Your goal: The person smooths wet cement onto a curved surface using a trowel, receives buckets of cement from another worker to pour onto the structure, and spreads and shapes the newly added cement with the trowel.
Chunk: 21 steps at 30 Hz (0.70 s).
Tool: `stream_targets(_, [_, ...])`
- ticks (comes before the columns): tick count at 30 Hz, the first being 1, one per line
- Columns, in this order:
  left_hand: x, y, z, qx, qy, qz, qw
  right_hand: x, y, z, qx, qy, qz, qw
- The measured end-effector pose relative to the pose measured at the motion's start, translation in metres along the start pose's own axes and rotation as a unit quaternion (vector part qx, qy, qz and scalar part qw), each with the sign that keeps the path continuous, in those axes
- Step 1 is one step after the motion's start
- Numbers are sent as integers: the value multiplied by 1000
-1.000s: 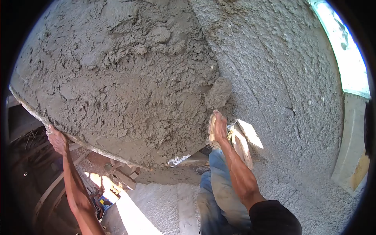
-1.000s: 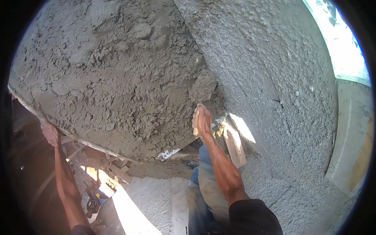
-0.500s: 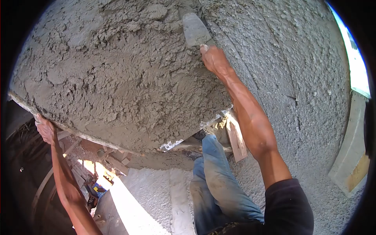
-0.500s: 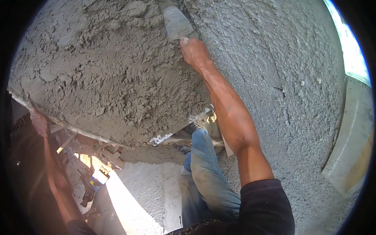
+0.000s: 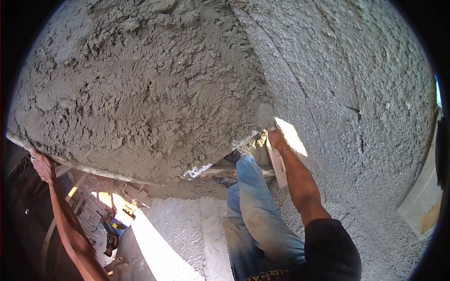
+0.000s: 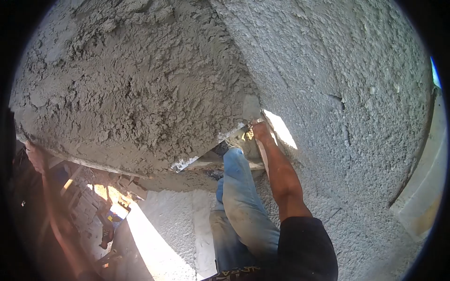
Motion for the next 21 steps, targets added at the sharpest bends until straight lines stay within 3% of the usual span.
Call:
stream_targets(3, [-4,11,-11,20,8,-10,1000,70,-3,-6,30,-61,-45,997])
stream_targets(6, [-6,7,-9,-20,16,-4,1000,-41,68,4,47,-117,-79,989])
stream_targets(7, [-8,11,-15,-4,15,-18,1000,-44,71,6,187,-270,-53,943])
stream_targets(8, [-9,14,-17,12,8,-25,1000,-34,87,14,318,-410,-13,855])
stream_targets(10, [-5,6,-7,-4,13,-19,1000,-44,103,39,397,-405,-127,814])
stream_targets(11, [-6,7,-8,5,20,-13,1000,-40,103,51,459,-438,-70,770])
stream_targets(12, [-7,10,-12,14,29,-7,999,-48,96,63,457,-439,-71,771])
stream_targets(14, [-10,15,-17,-2,28,-16,999,-68,78,85,509,-483,-72,709])
stream_targets(15, [-10,15,-18,4,26,-16,1000,-68,59,96,533,-395,-111,740])
stream_targets(17, [-12,18,-20,42,37,-40,998,-82,14,110,507,-376,-122,766])
stream_targets(19, [-11,18,-21,38,32,-39,998,-115,-14,128,482,-497,-163,703])
stream_targets(20, [-11,17,-20,34,30,-41,998,-137,-28,138,496,-544,-237,635])
stream_targets(21, [-11,15,-19,56,39,-34,997,-159,-46,140,479,-647,-195,561])
Point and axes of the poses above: each hand's wrist, its own y-axis away from the middle knuckle, its own x-axis out of the palm, z = x × y, the point moved 5 cm from there along -y, towards the middle knuckle, and after that the axes turned 10 degrees about y, right-handed, at the moved point
